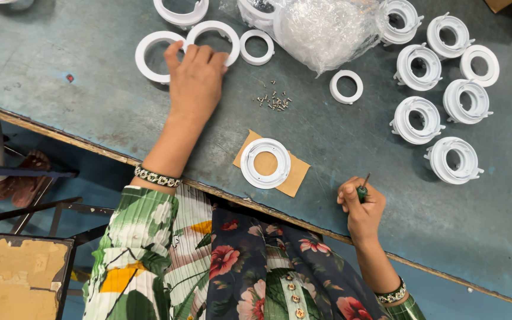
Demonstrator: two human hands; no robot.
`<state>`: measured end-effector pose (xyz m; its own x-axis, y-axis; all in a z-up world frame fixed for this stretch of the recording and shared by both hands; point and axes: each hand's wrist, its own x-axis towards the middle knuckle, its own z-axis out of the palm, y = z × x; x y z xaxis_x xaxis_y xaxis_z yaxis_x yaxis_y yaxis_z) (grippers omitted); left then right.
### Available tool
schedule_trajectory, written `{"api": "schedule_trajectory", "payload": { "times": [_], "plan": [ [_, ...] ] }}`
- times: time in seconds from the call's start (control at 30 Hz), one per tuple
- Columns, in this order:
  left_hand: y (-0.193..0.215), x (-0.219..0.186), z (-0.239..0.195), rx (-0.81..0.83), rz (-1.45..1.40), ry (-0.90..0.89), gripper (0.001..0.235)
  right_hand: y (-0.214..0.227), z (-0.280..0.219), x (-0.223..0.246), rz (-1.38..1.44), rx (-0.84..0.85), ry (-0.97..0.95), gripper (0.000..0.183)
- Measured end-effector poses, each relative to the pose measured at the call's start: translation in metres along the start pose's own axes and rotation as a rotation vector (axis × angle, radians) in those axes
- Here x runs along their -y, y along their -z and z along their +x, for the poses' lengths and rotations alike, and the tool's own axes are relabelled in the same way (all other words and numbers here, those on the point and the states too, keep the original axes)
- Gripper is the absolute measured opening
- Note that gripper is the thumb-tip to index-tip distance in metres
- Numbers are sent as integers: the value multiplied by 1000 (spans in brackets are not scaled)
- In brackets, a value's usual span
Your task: The person uses a screwdriver to attach a metal bracket to a white plastic ring, handling several plastic rings and small screws on a table.
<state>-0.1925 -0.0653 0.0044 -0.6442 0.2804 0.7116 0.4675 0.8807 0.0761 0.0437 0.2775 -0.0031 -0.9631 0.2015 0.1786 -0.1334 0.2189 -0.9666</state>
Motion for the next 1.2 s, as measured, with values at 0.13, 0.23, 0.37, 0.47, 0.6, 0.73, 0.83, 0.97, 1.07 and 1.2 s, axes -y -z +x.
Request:
{"api": "schedule_trajectory", "payload": {
  "times": [0.13,0.23,0.37,0.47,0.6,0.73,0.83,0.97,1.07,1.2],
  "plan": [
    [7,10,-6,0,30,27,11,1,1,-1,43,61,111,51],
    [14,9,-5,-31,30,41,19,2,1,-3,82,78,114,53],
    [24,-8,0,-23,-85,40,32,4,1,-5,93,77,83,51],
    [27,-24,6,-9,-142,23,35,3,1,-6,87,72,87,49],
    [36,-35,11,12,-239,42,33,4,1,-6,74,67,77,48],
    [64,-42,-7,25,-318,84,34,4,1,-6,73,63,64,47],
    [95,-40,-38,37,-342,173,34,5,0,-6,48,63,41,45],
    [126,-24,-82,-34,-309,308,26,5,-1,-8,12,86,32,42],
    [126,-13,-100,-146,-429,411,19,4,0,-7,3,95,33,42],
    [103,-19,-104,-254,-490,552,13,4,-1,-6,7,104,26,42]
  ]
}}
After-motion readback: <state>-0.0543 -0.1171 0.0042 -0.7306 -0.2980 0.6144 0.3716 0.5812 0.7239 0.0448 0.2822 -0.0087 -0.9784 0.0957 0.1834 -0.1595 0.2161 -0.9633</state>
